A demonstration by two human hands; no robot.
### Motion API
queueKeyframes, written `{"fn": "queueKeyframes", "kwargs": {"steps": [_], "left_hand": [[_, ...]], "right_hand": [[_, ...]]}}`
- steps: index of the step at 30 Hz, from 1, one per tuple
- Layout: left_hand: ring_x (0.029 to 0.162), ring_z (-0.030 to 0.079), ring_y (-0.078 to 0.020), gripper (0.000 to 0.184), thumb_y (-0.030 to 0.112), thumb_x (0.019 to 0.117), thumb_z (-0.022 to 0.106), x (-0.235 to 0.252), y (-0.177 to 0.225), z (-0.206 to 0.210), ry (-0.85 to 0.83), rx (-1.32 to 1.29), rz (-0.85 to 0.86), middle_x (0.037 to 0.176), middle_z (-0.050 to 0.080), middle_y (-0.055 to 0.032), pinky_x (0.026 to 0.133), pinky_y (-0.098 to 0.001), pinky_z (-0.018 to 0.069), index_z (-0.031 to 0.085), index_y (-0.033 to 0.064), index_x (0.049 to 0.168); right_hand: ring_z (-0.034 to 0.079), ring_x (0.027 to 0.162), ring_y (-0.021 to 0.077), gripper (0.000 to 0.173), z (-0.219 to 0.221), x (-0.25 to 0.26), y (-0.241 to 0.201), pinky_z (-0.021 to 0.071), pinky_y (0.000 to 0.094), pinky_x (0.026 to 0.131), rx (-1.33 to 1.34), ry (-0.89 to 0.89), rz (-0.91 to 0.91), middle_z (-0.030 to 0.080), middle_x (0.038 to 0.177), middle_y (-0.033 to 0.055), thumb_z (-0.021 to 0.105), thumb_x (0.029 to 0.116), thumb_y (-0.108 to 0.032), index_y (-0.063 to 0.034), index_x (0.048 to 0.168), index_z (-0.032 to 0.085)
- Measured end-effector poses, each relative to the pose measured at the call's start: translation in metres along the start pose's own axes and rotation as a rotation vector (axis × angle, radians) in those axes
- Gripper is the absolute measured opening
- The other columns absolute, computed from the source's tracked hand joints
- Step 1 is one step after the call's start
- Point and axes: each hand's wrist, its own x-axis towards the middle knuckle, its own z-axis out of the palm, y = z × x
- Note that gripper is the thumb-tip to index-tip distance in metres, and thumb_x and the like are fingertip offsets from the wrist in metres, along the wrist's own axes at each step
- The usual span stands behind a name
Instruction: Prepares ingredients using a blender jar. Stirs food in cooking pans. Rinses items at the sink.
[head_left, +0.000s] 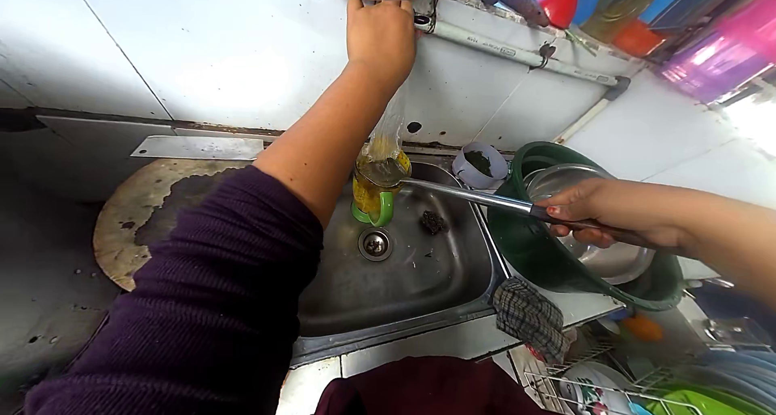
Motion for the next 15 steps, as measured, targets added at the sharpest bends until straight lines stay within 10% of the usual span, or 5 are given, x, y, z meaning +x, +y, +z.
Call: {"fn": "queueKeyframes", "kwargs": {"steps": [15], "left_hand": [[0.125,0.06,-0.0387,0.07,0.055,0.1087,0.023,0.003,0.004,-0.007,-0.014,0.037,-0.013,0.135,0.062,-0.0207,0.111,-0.067,0.0301,0.063,0.002,0.13]], "right_hand": [[0.044,0.046,-0.0014,0.033,-0.032,-0.008,0.025,0.0358,0.0108,0.041,0.075,-0.191,-0.076,0.055,0.074,-0.0006,0.03,0.111,-0.014,-0.0077,0.119,0.061]]}}
